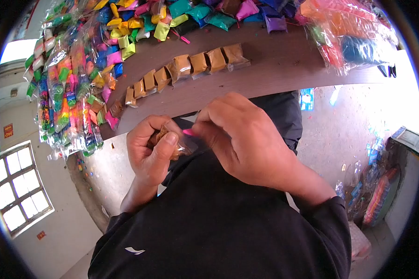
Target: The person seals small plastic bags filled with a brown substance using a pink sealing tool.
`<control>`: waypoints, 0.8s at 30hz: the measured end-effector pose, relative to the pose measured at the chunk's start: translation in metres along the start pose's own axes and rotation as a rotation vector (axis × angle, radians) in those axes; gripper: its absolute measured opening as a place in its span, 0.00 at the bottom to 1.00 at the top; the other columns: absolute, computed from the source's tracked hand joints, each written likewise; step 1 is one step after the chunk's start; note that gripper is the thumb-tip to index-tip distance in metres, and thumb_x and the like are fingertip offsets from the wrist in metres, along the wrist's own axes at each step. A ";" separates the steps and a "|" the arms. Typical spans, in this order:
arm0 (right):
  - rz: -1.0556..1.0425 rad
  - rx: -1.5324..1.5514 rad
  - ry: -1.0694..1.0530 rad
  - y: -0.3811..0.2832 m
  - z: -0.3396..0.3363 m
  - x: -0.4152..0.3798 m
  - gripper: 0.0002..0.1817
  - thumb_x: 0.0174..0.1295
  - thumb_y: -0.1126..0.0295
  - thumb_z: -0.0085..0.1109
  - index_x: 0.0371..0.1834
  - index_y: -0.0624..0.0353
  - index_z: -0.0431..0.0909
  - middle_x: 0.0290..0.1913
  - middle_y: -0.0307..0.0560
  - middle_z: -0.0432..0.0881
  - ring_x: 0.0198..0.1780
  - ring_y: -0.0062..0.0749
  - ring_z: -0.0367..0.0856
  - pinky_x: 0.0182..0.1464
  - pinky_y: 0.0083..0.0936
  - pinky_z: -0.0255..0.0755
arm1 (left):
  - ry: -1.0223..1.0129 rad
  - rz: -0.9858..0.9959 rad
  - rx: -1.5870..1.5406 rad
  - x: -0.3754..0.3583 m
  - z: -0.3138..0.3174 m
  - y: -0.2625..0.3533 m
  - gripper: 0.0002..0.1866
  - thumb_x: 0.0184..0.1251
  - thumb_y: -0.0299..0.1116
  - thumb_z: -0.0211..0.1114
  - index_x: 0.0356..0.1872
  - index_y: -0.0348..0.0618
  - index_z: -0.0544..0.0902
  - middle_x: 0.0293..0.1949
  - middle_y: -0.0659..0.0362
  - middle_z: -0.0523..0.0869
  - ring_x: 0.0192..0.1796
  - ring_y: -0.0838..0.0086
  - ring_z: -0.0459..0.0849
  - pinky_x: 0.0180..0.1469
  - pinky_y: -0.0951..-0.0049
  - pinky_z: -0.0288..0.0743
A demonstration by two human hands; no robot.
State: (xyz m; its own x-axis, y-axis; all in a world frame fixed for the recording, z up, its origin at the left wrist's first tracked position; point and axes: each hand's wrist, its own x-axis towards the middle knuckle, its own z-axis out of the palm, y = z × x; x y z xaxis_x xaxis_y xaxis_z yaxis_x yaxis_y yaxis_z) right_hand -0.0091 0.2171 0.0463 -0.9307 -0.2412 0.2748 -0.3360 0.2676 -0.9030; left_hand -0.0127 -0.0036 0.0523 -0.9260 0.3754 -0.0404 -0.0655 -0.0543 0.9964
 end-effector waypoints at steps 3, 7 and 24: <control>-0.004 0.004 -0.012 0.001 0.000 0.000 0.06 0.61 0.80 0.68 0.37 0.64 0.80 0.34 0.52 0.81 0.39 0.52 0.80 0.42 0.41 0.73 | -0.002 -0.034 -0.005 -0.001 0.001 0.003 0.08 0.77 0.28 0.66 0.46 0.31 0.81 0.36 0.61 0.85 0.35 0.87 0.79 0.37 0.84 0.74; 0.007 0.002 -0.023 -0.001 -0.001 0.001 0.06 0.60 0.80 0.68 0.37 0.63 0.80 0.33 0.52 0.81 0.40 0.52 0.80 0.42 0.41 0.74 | -0.004 -0.035 0.006 -0.001 0.000 0.003 0.08 0.77 0.28 0.66 0.45 0.31 0.81 0.35 0.61 0.85 0.34 0.88 0.78 0.37 0.84 0.73; 0.028 0.374 0.040 0.001 0.016 -0.013 0.12 0.61 0.85 0.70 0.47 0.65 0.81 0.41 0.50 0.81 0.38 0.36 0.84 0.38 0.27 0.75 | 0.009 0.284 0.410 0.005 0.006 0.010 0.06 0.76 0.23 0.59 0.42 0.29 0.82 0.25 0.57 0.82 0.26 0.80 0.78 0.29 0.77 0.69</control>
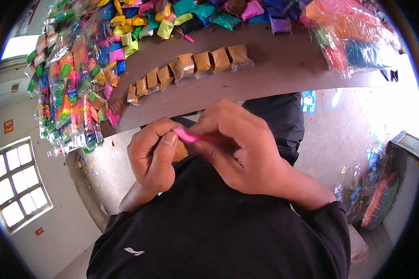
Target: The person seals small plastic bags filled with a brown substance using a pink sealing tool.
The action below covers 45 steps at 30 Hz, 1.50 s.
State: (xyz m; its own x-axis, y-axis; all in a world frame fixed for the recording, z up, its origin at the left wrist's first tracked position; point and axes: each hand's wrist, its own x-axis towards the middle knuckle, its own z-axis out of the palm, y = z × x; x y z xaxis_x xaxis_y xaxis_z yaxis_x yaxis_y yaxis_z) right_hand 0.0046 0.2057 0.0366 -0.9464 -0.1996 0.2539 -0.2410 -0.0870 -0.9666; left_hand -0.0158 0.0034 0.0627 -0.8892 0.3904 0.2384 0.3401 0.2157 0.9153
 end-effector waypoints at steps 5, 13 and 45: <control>0.047 0.138 0.076 0.003 0.009 -0.006 0.09 0.64 0.84 0.69 0.46 0.66 0.82 0.43 0.49 0.82 0.40 0.30 0.85 0.41 0.24 0.77 | 0.018 0.074 0.123 0.001 0.003 0.000 0.06 0.74 0.22 0.59 0.43 0.30 0.83 0.27 0.54 0.83 0.25 0.72 0.81 0.29 0.74 0.72; 0.138 0.427 0.172 0.005 0.027 -0.015 0.08 0.70 0.84 0.64 0.49 0.67 0.81 0.47 0.45 0.81 0.47 0.25 0.83 0.49 0.21 0.76 | 0.111 0.260 0.307 -0.001 0.012 -0.008 0.07 0.72 0.18 0.61 0.46 0.27 0.84 0.31 0.48 0.86 0.28 0.65 0.85 0.30 0.71 0.76; 0.038 0.052 0.113 0.007 0.005 -0.011 0.09 0.63 0.82 0.70 0.45 0.65 0.83 0.40 0.45 0.81 0.34 0.23 0.79 0.35 0.19 0.69 | 0.179 -0.190 -0.189 -0.018 0.012 -0.003 0.12 0.80 0.28 0.57 0.46 0.28 0.85 0.34 0.58 0.86 0.32 0.84 0.77 0.35 0.82 0.68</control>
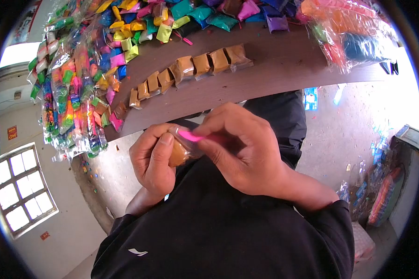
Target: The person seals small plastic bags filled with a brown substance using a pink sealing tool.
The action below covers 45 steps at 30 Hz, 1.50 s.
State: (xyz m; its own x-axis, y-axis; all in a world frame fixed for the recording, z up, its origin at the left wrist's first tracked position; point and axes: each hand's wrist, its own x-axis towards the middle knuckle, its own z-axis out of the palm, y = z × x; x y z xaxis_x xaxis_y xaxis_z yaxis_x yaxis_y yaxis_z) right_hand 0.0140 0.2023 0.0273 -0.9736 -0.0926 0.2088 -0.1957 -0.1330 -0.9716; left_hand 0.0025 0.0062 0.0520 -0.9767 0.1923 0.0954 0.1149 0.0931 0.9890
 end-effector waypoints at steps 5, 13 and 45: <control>0.031 0.027 0.020 -0.004 -0.003 0.000 0.09 0.63 0.83 0.70 0.45 0.65 0.83 0.40 0.44 0.81 0.34 0.22 0.79 0.35 0.19 0.70 | -0.024 -0.050 -0.049 0.000 -0.002 0.001 0.14 0.82 0.31 0.56 0.47 0.28 0.85 0.35 0.58 0.87 0.33 0.84 0.78 0.37 0.82 0.70; -0.017 -0.046 -0.051 -0.004 -0.005 0.004 0.09 0.61 0.84 0.70 0.44 0.65 0.83 0.39 0.46 0.82 0.33 0.25 0.82 0.34 0.20 0.71 | -0.066 -0.025 0.000 0.001 -0.002 0.003 0.13 0.81 0.30 0.57 0.47 0.29 0.85 0.34 0.58 0.87 0.34 0.84 0.80 0.37 0.82 0.72; 0.083 0.004 -0.038 -0.006 -0.007 0.006 0.07 0.63 0.81 0.69 0.43 0.63 0.83 0.37 0.41 0.81 0.31 0.18 0.77 0.33 0.18 0.67 | 0.001 -0.086 -0.057 -0.002 0.000 0.003 0.13 0.80 0.29 0.56 0.47 0.28 0.85 0.36 0.56 0.88 0.36 0.82 0.81 0.40 0.81 0.74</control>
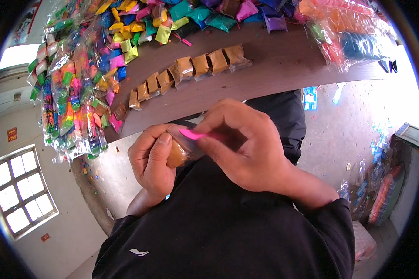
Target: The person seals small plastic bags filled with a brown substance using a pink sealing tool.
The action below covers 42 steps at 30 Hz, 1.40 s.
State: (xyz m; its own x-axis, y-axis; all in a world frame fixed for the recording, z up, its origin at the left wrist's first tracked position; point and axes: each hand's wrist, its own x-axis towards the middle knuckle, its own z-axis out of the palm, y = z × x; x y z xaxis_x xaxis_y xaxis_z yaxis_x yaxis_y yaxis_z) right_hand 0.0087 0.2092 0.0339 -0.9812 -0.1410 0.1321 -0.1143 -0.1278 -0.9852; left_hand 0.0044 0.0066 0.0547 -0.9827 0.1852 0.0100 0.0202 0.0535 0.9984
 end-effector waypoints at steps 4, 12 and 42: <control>0.004 -0.017 -0.012 -0.001 -0.001 0.000 0.07 0.62 0.81 0.69 0.42 0.63 0.83 0.36 0.40 0.80 0.31 0.19 0.77 0.33 0.19 0.67 | -0.017 0.084 0.013 0.003 0.001 -0.003 0.14 0.82 0.30 0.57 0.48 0.29 0.86 0.35 0.58 0.87 0.34 0.84 0.80 0.36 0.83 0.71; 0.083 -0.048 -0.047 -0.004 0.000 -0.001 0.08 0.66 0.76 0.72 0.44 0.65 0.83 0.47 0.44 0.79 0.44 0.21 0.79 0.46 0.18 0.72 | -0.052 0.140 0.188 0.001 -0.001 -0.001 0.12 0.80 0.28 0.58 0.47 0.27 0.85 0.35 0.54 0.88 0.34 0.80 0.83 0.38 0.81 0.74; -0.078 -0.085 0.019 -0.005 -0.005 -0.001 0.10 0.58 0.83 0.71 0.42 0.63 0.83 0.39 0.43 0.81 0.33 0.22 0.80 0.33 0.19 0.70 | -0.038 0.084 0.049 0.004 0.001 -0.001 0.14 0.82 0.32 0.57 0.48 0.30 0.86 0.35 0.58 0.88 0.34 0.83 0.82 0.37 0.83 0.73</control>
State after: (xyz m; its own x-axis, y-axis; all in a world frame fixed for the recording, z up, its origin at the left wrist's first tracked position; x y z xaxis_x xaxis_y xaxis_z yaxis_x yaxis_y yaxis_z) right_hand 0.0091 0.2144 0.0382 -0.9715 -0.1152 0.2074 -0.2023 -0.0539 -0.9778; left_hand 0.0010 0.0083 0.0536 -0.9693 0.2284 0.0908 0.1126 0.0843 0.9901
